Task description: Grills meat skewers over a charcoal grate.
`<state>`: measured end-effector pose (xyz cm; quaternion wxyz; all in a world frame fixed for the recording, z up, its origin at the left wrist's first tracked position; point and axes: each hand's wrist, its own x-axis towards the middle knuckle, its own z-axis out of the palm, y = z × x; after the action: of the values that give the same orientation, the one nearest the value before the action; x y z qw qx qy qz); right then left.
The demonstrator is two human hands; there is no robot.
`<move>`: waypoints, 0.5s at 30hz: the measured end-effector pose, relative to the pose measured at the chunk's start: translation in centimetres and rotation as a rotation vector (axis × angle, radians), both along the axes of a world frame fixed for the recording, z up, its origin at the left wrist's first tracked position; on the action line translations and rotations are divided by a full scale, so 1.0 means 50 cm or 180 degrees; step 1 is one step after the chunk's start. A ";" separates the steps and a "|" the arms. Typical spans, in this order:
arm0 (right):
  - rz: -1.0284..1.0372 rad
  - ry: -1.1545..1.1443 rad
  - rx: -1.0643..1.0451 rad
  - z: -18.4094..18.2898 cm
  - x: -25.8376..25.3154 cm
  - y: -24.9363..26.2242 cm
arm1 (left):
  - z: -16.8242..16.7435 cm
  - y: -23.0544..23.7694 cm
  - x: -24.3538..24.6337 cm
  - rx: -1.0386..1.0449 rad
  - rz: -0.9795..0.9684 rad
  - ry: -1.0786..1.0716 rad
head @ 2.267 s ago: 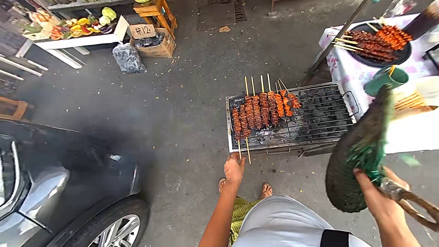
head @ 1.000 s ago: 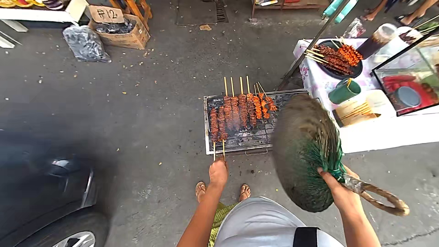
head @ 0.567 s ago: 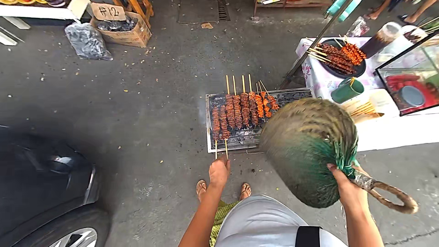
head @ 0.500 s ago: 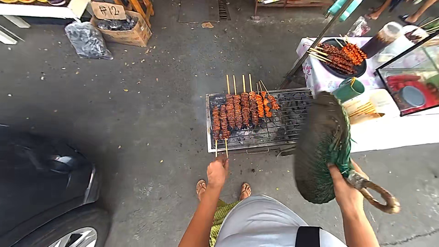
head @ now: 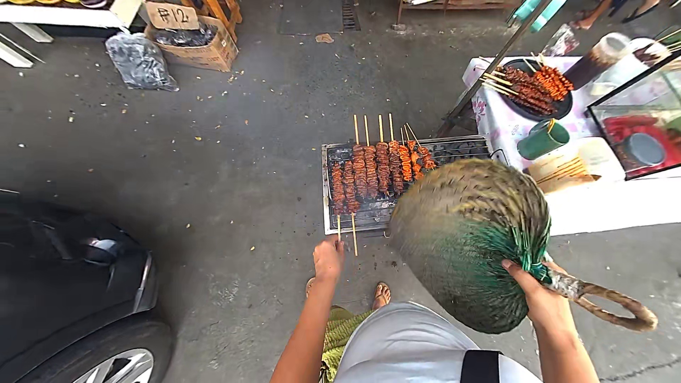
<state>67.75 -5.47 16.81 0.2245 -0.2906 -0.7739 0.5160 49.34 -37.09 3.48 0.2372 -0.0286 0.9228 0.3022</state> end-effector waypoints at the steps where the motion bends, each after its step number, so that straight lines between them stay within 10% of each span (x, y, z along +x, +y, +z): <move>1: -0.0072 0.0045 0.0038 -0.002 -0.003 0.002 | -0.001 -0.002 0.003 0.0090 0.0004 0.0068; 15: 0.0276 0.0072 0.0037 0.003 0.005 -0.021 | 0.003 0.007 0.003 -0.0470 -0.0293 -0.0149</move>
<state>68.01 -6.54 16.96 0.2122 -0.2496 -0.7862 0.5239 49.47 -36.72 3.63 0.2695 -0.0107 0.9371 0.2214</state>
